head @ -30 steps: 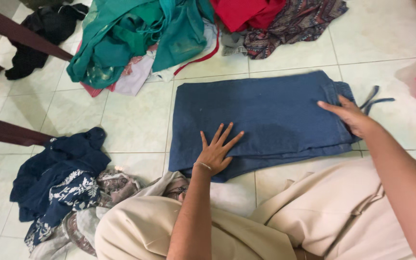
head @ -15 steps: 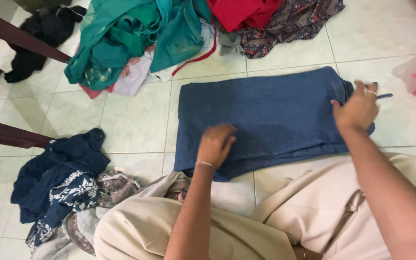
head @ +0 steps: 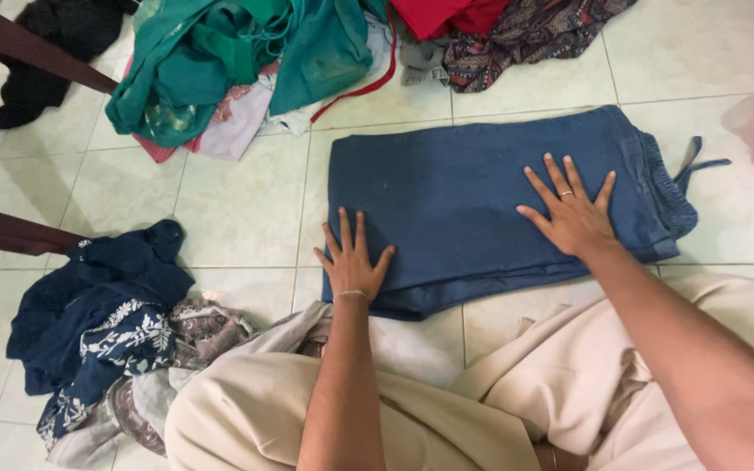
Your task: The person picks up a pair of denim pants from a pile of clothes, smooths the legs out on the floor, and folds them by hand into a rectangle.
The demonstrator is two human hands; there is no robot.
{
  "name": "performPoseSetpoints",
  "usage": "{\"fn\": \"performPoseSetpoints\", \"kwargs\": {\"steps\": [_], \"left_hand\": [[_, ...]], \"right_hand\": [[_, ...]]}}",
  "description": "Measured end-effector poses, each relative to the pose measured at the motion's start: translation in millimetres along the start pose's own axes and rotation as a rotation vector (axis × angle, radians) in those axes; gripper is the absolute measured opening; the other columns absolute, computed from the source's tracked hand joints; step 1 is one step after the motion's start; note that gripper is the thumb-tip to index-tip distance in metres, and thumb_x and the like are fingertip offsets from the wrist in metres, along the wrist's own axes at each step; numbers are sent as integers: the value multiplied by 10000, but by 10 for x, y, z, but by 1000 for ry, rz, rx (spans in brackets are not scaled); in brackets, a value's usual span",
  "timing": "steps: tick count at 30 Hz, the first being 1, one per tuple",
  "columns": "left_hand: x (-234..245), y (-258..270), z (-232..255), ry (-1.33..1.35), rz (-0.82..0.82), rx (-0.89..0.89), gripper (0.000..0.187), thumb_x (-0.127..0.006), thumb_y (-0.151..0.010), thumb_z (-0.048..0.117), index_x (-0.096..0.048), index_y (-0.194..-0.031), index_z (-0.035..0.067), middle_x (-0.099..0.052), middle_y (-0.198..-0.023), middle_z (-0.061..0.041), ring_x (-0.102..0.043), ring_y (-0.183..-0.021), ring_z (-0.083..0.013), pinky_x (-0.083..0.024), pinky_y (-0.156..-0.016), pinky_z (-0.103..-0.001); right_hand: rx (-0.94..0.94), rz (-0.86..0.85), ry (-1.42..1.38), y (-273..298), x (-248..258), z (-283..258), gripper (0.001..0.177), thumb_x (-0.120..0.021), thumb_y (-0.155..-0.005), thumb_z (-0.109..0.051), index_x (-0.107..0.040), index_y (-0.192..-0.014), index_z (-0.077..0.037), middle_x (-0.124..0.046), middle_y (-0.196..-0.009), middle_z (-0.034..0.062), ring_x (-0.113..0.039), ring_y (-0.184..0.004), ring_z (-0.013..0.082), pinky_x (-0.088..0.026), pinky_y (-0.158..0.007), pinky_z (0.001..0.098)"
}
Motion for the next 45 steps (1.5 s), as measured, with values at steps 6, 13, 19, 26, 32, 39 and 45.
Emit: {"fn": "performPoseSetpoints", "kwargs": {"steps": [6,13,19,26,32,39,45], "left_hand": [[-244,54,284,11,-77,-148,648,-611,-945,476,-400,-1515,251,-111,-1692,-37,-42,-1534,-447,-111,-1191,-701],[-193,-68,114,515,254,-179,357,-557,-935,134,-603,-1286,178,-439,-1592,-84,-408,-1431,-334,-386,-1230,-486],[164,68,351,424,176,-245,335,-939,-595,280,-774,-865,172,-407,-1551,-164,-355,-1364,-410,-365,-1088,-530],[98,51,337,324,217,-204,141,-856,-687,264,-816,-799,188,-518,-1466,-81,-465,-1321,-358,-447,-1018,-490],[-7,-197,-108,868,534,154,201,-561,-1042,205,-689,-1037,51,-593,-1269,-95,-614,-1053,-281,-517,-924,-408],[76,-162,-639,923,852,443,479,-603,-759,-66,-469,-1217,-29,-461,-1241,-144,-612,-961,-258,-508,-849,-410],[85,-228,-186,779,636,222,519,-667,-845,-61,-500,-1328,25,-527,-1319,-183,-583,-1168,-342,-454,-1031,-444]], "right_hand": [[-36,-162,114,-20,-17,691,832,-252,-850,-823,-50,-1577,-470,68,-1690,-77,68,-1545,226,75,-1169,670],[-142,-120,94,170,13,1019,857,-251,-843,-834,-68,-1588,-453,38,-1695,-70,55,-1547,271,68,-1175,660],[-187,-121,57,161,-28,988,832,-250,-860,-814,-102,-1592,-447,16,-1703,-63,50,-1553,275,69,-1175,682],[-215,-61,114,169,86,792,757,-362,-932,-663,-201,-1588,-321,-54,-1691,31,9,-1562,349,47,-1104,732],[-62,190,-149,-84,247,-196,393,-689,-921,-173,-675,-1312,-140,-611,-1390,99,-533,-1325,327,-381,-1107,596],[51,381,-978,-780,-25,-1506,226,-856,-771,-68,-791,-987,-61,-754,-933,101,-764,-822,196,-603,-731,321],[-143,317,-794,-896,-115,-1731,221,-863,-739,-82,-788,-946,-62,-771,-944,118,-758,-802,187,-611,-742,302]]}}
Point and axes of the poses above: each hand's wrist, its own y-axis away from the middle knuckle, its own x-axis out of the back of the hand, z = x × y, the point moved 7 cm from there along -y, towards the middle knuckle
